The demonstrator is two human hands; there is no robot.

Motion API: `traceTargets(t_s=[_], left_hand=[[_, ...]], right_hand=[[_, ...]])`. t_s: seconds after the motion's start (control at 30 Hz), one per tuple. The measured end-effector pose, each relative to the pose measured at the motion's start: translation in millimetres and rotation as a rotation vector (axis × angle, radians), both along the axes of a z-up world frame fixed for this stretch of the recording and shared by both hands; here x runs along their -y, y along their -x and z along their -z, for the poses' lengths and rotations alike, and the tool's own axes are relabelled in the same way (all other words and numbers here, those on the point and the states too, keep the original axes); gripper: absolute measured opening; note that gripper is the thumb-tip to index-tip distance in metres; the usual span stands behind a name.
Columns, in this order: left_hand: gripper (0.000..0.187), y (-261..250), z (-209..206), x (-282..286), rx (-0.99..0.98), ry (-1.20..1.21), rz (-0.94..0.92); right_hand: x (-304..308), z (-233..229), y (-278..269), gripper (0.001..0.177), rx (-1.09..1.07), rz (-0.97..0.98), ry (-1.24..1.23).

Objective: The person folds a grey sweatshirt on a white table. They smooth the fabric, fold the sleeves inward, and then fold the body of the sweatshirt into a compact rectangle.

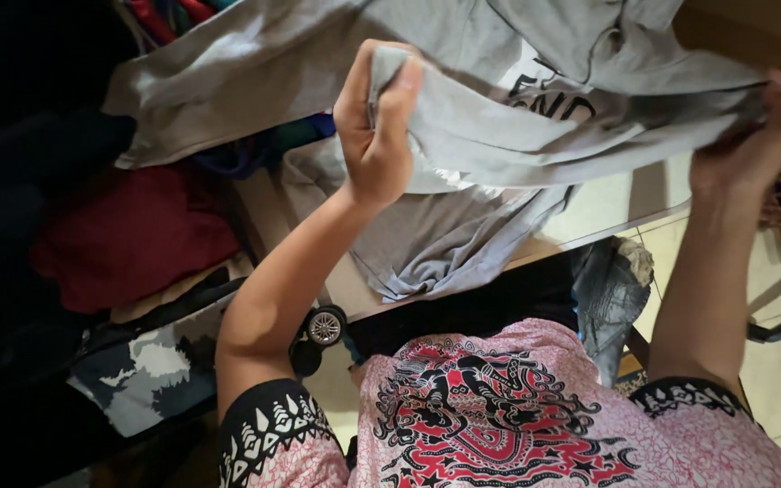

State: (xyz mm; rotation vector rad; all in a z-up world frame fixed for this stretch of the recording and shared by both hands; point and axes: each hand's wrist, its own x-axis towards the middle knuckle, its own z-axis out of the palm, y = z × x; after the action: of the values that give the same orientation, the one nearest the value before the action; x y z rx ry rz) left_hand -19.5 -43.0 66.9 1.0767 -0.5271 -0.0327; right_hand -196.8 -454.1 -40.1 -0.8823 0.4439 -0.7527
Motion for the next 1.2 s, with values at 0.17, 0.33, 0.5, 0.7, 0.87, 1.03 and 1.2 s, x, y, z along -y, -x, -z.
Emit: traceTargets(t_s=[0.17, 0.33, 0.5, 0.7, 0.87, 1.03, 1.2], left_hand=[[0.032, -4.1, -17.5, 1.1, -0.013, -0.047, 0.134], [0.023, -32.7, -9.7, -15.9, 0.13, 0.046, -0.038], [0.032, -46.9, -24.7, -28.2, -0.009, 0.217, 0.315], [0.044, -56.9, -22.8, -29.1, -0.087, 0.186, 0.674], [0.024, -54.7, -12.0, -29.2, 0.011, 0.008, 0.572], [0.011, -58.3, -14.3, -26.9, 0.307, -0.167, 0.168], [0.025, -64.5, -6.5, -29.7, 0.218, -0.214, -0.081]], right_hand=[[-11.4, -3.0, -1.7, 0.017, 0.022, 0.011, -0.137], [31.2, 26.3, 20.7, 0.013, 0.081, -0.164, 0.004], [47.9, 41.8, 28.0, 0.019, 0.041, -0.128, 0.017], [-1.7, 29.8, -1.6, 0.024, 0.058, -0.145, -0.017], [-36.1, 33.4, -6.6, 0.024, -0.214, 0.111, 0.287], [-17.0, 79.6, -1.0, 0.007, -0.135, 0.252, 0.552], [-7.6, 93.9, 6.3, 0.003, 0.07, 0.261, 0.452]])
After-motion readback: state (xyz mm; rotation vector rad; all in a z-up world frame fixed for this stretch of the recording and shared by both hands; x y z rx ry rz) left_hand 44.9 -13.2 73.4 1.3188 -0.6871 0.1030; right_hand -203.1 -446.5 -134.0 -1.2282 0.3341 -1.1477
